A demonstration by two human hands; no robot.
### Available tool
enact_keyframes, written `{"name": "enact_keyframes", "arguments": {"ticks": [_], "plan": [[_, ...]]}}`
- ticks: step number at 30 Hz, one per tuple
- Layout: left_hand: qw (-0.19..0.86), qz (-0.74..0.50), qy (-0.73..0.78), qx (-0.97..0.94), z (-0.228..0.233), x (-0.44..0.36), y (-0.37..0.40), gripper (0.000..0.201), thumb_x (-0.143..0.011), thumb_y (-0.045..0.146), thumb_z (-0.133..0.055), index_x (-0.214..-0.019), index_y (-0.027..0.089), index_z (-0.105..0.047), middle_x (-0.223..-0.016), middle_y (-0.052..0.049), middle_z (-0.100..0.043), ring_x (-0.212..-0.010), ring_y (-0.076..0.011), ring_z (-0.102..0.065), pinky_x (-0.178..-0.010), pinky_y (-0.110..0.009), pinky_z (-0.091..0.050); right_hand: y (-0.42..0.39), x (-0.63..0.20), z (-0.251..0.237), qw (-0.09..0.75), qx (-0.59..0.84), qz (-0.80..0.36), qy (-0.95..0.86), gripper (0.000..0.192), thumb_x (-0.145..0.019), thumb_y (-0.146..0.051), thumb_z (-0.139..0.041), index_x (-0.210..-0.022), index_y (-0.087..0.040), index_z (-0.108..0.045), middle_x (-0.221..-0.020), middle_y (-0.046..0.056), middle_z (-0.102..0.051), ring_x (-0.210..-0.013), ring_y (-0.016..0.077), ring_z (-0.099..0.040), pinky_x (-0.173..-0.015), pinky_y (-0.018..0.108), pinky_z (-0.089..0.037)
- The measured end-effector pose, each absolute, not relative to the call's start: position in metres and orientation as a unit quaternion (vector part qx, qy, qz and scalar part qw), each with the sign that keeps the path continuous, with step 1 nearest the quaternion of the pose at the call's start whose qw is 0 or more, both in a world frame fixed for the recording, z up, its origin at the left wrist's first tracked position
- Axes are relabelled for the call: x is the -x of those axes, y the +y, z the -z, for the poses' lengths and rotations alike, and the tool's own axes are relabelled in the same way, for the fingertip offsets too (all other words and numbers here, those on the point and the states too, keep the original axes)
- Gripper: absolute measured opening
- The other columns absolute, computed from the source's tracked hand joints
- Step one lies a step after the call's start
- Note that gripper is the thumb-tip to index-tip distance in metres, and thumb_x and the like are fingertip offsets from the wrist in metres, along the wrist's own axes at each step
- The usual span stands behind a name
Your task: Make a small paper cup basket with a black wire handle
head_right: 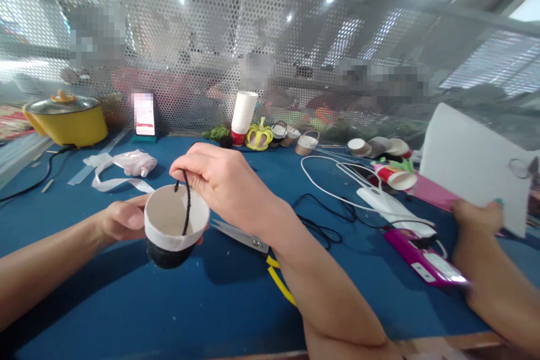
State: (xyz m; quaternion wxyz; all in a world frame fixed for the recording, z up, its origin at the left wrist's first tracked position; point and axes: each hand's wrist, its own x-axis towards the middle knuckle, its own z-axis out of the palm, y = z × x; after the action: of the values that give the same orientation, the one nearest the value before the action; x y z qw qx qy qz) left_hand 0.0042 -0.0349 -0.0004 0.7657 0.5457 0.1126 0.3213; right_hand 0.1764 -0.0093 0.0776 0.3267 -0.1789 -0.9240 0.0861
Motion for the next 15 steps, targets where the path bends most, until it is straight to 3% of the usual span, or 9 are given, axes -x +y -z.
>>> {"name": "enact_keyframes", "arguments": {"ticks": [6,10,15], "plan": [[0.733,-0.354,0.126,-0.568,0.001,0.002,-0.030,0.059,-0.056,0.031,-0.061,-0.112,0.013,-0.054,-0.100,-0.009,-0.063,-0.094,-0.0291,-0.055,-0.081,-0.037,-0.040,-0.007,-0.183,-0.080,0.325,0.242,-0.144,-0.903,0.026,-0.084,-0.024,-0.047,-0.108,-0.020,-0.057,-0.086,0.003,-0.062,-0.073,0.0127,-0.058,-0.068,0.026,-0.048],[0.670,-0.373,0.172,-0.618,-0.007,0.013,-0.027,0.065,-0.059,0.024,-0.062,-0.121,0.019,-0.043,-0.110,-0.007,-0.056,-0.097,-0.0249,-0.052,-0.080,-0.033,-0.040,-0.008,-0.201,-0.094,0.296,0.259,-0.183,-0.901,0.021,-0.083,-0.031,-0.050,-0.097,-0.019,-0.060,-0.089,0.006,-0.061,-0.077,0.0147,-0.057,-0.068,0.027,-0.048],[0.577,-0.376,0.219,-0.691,-0.020,0.023,-0.028,0.065,-0.061,0.024,-0.062,-0.122,0.019,-0.038,-0.109,-0.007,-0.053,-0.095,-0.0242,-0.050,-0.076,-0.031,-0.041,-0.015,-0.210,-0.106,0.165,0.208,-0.213,-0.940,0.029,-0.068,-0.029,-0.067,-0.096,-0.023,-0.060,-0.100,0.004,-0.055,-0.084,0.0147,-0.056,-0.070,0.025,-0.049]]}}
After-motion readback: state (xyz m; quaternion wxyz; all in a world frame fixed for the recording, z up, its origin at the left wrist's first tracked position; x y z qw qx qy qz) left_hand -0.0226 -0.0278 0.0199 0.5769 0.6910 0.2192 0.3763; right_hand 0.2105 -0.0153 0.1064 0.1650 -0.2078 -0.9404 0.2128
